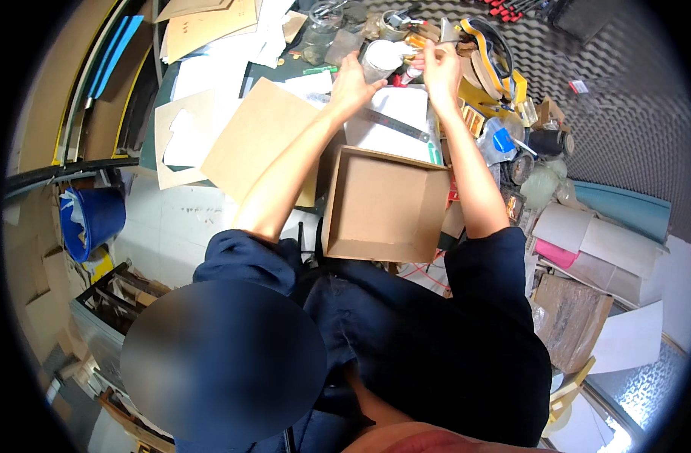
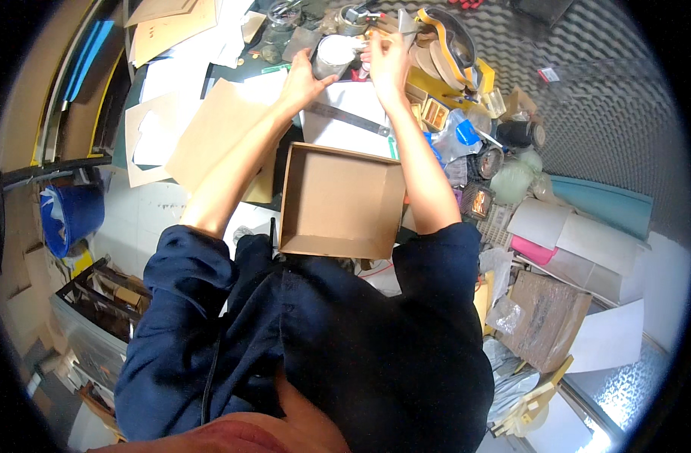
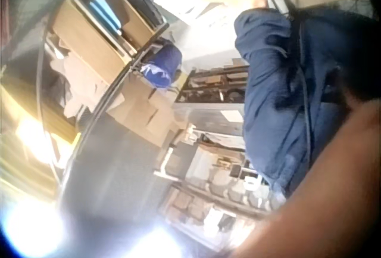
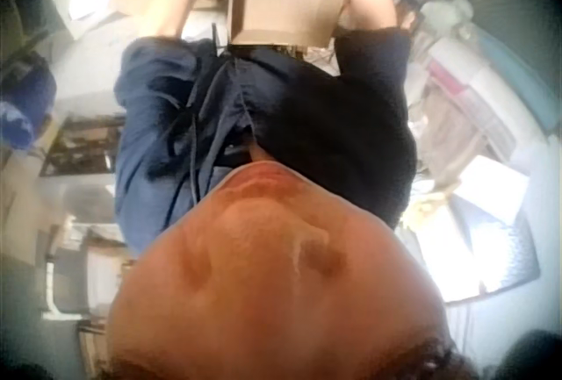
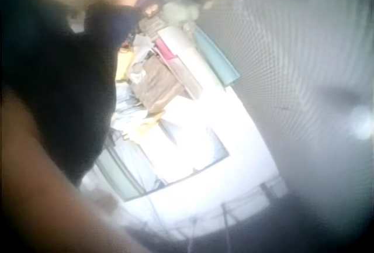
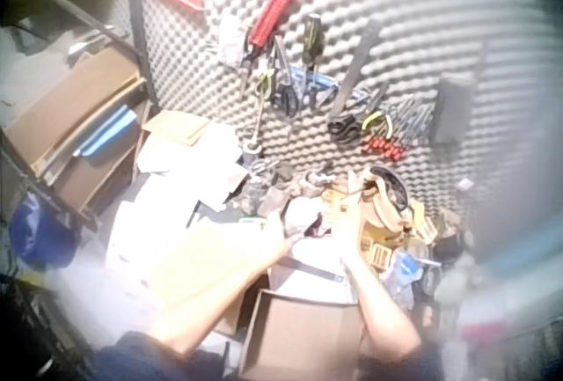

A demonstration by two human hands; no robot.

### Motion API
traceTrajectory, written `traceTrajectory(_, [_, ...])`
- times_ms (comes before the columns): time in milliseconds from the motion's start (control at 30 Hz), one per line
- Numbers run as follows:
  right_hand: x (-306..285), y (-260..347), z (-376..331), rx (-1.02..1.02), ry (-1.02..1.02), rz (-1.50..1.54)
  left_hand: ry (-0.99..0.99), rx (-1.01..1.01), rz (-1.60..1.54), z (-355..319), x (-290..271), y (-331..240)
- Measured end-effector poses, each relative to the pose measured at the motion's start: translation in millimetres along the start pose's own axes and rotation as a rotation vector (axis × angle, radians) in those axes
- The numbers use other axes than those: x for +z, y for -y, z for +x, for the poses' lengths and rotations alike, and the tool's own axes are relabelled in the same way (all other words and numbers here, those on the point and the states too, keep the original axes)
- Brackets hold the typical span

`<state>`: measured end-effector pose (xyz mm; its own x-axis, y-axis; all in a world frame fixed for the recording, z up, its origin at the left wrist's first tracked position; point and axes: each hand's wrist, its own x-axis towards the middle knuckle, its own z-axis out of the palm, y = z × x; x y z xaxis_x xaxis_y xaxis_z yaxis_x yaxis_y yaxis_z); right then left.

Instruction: The person applies glue to the edges of a cardboard box using a brush, then attaches a lid to the box. They secure the lid by using a staple gun to fasten the edges.

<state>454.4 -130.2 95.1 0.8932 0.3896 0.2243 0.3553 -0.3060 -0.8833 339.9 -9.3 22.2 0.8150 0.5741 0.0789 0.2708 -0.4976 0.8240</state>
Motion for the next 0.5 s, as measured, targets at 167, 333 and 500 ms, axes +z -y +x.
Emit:
traceTrajectory(167, [-19.0,9.3,5.3,-0.150,0.032,-0.226,0.016,-0.072,-0.022,14.3,26.5,9.3])
traceTrajectory(333, [-31.0,-3.1,10.2,-0.239,0.022,-0.159,-0.009,-0.105,-0.049,13.2,31.6,23.3])
traceTrajectory(500, [-77.5,21.5,-36.2,-0.205,-0.115,0.259,-0.031,0.168,-0.044,-25.5,0.8,0.3])
